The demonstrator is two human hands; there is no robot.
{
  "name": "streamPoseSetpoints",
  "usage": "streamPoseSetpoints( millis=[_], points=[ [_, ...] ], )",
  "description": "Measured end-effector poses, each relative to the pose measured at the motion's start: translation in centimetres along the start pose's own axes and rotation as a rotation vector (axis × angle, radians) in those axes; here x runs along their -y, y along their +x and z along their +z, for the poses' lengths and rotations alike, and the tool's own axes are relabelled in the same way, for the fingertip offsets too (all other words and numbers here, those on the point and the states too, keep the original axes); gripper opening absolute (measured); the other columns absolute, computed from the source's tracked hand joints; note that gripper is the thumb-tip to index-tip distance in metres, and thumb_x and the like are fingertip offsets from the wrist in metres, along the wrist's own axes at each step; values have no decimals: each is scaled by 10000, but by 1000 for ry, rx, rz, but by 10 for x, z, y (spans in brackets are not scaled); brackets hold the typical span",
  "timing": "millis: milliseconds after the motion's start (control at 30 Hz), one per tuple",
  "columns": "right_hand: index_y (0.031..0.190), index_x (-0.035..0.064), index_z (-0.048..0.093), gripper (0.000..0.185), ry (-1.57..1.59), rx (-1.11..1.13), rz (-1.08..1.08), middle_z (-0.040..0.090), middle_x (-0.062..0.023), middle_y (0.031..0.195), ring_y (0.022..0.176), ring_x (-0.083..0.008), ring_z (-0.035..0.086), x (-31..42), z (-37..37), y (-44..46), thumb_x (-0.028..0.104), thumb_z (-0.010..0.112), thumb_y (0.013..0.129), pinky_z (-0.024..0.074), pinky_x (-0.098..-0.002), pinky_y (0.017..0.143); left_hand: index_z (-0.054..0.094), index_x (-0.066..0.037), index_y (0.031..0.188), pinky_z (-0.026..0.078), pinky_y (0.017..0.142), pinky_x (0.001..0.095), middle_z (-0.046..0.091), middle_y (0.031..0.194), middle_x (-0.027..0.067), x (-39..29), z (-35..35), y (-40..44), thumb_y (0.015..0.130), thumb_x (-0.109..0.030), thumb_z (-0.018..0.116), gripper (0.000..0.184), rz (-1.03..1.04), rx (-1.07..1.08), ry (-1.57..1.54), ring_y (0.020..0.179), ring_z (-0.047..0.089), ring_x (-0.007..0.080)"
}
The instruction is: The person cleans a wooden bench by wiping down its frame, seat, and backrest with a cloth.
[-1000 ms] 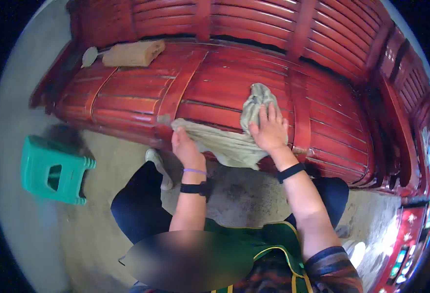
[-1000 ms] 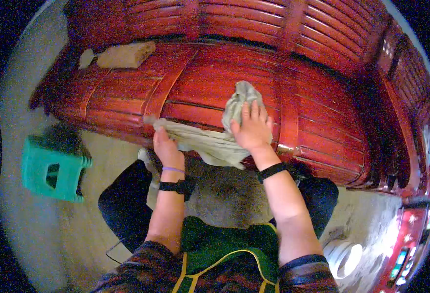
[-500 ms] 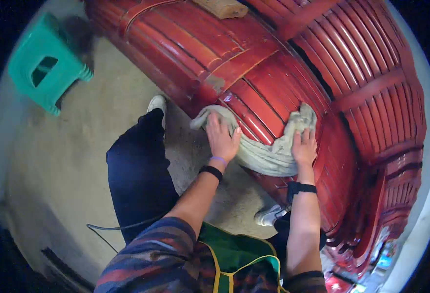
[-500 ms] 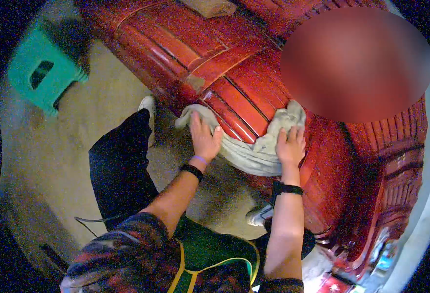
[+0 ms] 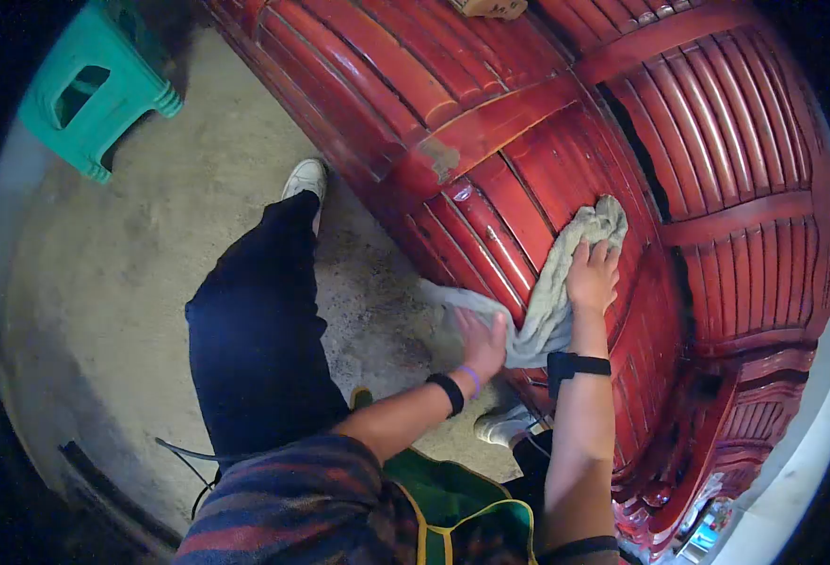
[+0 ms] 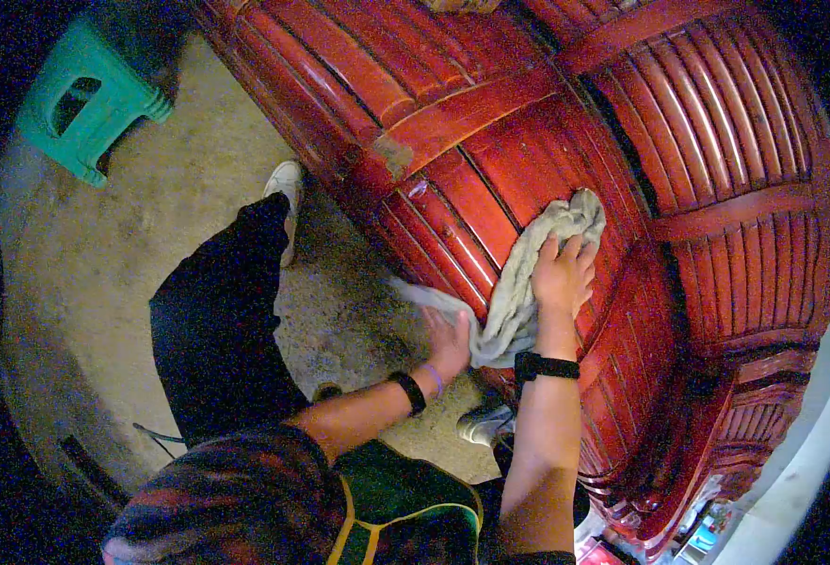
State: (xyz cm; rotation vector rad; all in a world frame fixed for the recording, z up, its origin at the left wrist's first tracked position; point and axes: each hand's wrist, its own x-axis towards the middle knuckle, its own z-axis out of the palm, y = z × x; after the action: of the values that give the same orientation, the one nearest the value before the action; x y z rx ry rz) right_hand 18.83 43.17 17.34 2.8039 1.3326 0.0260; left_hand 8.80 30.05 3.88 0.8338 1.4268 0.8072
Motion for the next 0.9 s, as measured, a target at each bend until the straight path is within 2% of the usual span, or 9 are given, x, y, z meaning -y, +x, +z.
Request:
streamPoseSetpoints(
  millis=[67, 133, 233, 367, 467, 567, 667, 767, 900],
  points=[
    [1481, 155, 306, 675, -3, 2, 8, 211, -121, 1566, 1397, -360, 268, -1, 2, 1, 567, 321, 945, 264, -565, 1076, 157, 243, 1366, 68, 1174, 472, 105, 1444, 450, 8, 6, -11, 963, -524, 375, 893, 15, 67, 84, 1408, 59, 501],
    [1463, 143, 333, 669, -5, -16, -8, 232, -148, 1552, 1376, -374, 296, -3, 4, 2, 566, 328, 944, 288, -562, 1064, 200, 249, 1351, 75, 1172, 480, 143, 1442, 442, 14, 9, -13, 962, -535, 363, 891, 75, 51, 106, 1402, 86, 506],
    [1454, 137, 349, 667, -17, -22, -7, 251, -159, 1541, 1363, -383, 315, -3, 3, 0, 566, 332, 943, 305, -556, 1057, 222, 248, 1343, 107, 1166, 489, 190, 1446, 417, 4, 8, 8, 954, -533, 379, 887, -91, -49, 194, 1388, 150, 502],
    [1452, 136, 354, 675, -32, -18, -1, 260, -152, 1538, 1360, -387, 317, -3, 4, 4, 574, 337, 939, 311, -559, 1055, 273, 189, 1366, 173, 1134, 504, 316, 1410, 381, -12, -41, 78, 926, -519, 429, 848, 33, -429, 111, 1343, 247, 495],
    [1449, 142, 359, 671, -26, -24, 15, 261, -151, 1537, 1359, -394, 317, -3, 7, 5, 577, 339, 939, 310, -565, 1053, 312, 135, 1373, 184, 1119, 517, 308, 1418, 363, -35, -61, 90, 913, -484, 460, 785, 16, -418, -65, 1343, 244, 492],
    [1447, 143, 362, 665, -39, -29, 3, 258, -150, 1538, 1357, -398, 317, -5, 7, 5, 574, 332, 942, 308, -567, 1055, 316, 106, 1377, 190, 1109, 528, 279, 1435, 347, -34, -62, 96, 903, -447, 482, 748, 217, -594, -34, 1351, 231, 484],
    [1446, 136, 364, 664, -30, -28, 4, 256, -147, 1540, 1360, -397, 313, -4, 7, 4, 569, 327, 945, 303, -564, 1059, 266, 112, 1401, 156, 1124, 533, 205, 1476, 341, -46, -83, 108, 906, -436, 485, 769, 319, -553, -25, 1373, 194, 479],
    [1446, 129, 361, 669, -71, -74, -108, 259, -142, 1539, 1361, -392, 311, -21, 24, 18, 571, 324, 944, 298, -563, 1061, 217, 120, 1416, 106, 1155, 501, 159, 1498, 342, -20, -73, 123, 923, -442, 467, 789, 270, -481, -12, 1395, 147, 480],
    [1447, 135, 354, 666, -29, -27, 10, 262, -144, 1535, 1355, -390, 315, -4, 10, 6, 571, 322, 944, 298, -569, 1055, 114, 109, 1455, 70, 1179, 431, 82, 1542, 296, 4, -50, 115, 948, -542, 374, 866, -56, -336, -298, 1440, 79, 406]
  ],
)
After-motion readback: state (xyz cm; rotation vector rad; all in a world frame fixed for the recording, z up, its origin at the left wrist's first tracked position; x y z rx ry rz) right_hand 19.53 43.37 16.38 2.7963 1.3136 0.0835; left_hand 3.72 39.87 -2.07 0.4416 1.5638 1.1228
